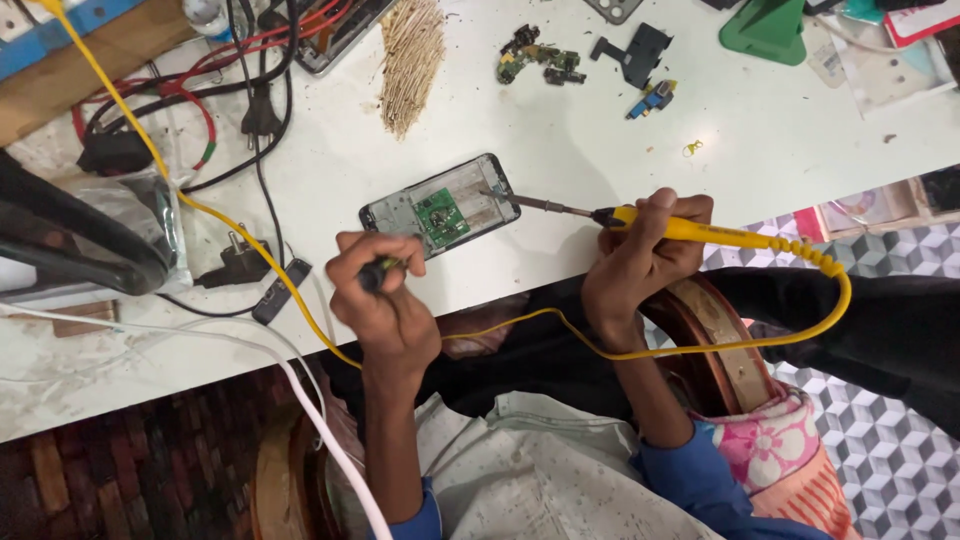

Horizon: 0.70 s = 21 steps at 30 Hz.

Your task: The person uses a soldering iron and a screwdriver to work on a small circuit board placed on a smartphone. They repeatedly apply the soldering iron to different points on the board while holding it steady with the screwdriver.

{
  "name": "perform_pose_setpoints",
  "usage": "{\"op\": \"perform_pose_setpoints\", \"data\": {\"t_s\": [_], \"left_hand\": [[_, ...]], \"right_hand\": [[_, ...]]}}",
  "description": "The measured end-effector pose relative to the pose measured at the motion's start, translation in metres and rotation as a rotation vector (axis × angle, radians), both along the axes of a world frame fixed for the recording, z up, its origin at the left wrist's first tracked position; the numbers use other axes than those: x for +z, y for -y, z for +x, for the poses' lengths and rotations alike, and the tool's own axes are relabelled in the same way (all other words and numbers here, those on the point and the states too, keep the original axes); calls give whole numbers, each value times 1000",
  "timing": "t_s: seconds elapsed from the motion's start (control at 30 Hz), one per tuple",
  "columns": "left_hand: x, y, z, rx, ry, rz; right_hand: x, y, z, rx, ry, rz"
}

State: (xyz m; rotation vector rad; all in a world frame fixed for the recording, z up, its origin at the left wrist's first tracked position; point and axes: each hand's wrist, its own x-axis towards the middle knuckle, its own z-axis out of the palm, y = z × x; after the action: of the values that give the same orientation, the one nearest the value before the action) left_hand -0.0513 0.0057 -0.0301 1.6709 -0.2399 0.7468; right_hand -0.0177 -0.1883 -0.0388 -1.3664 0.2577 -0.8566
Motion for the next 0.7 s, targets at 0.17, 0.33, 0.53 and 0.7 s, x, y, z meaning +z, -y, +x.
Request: {"op": "perform_pose_setpoints", "data": {"t_s": [0.17, 0.33, 0.53, 0.7], "left_hand": [[6, -5, 7, -11, -8, 147], [12, -5, 17, -1, 39, 69], [16, -4, 27, -128, -57, 57], [20, -4, 25, -100, -31, 95]], "right_hand": [[2, 2, 2, 65, 6, 140], [22, 18, 12, 329, 47, 337], [41, 36, 73, 564, -171, 66], [41, 29, 107, 777, -310, -144]]}}
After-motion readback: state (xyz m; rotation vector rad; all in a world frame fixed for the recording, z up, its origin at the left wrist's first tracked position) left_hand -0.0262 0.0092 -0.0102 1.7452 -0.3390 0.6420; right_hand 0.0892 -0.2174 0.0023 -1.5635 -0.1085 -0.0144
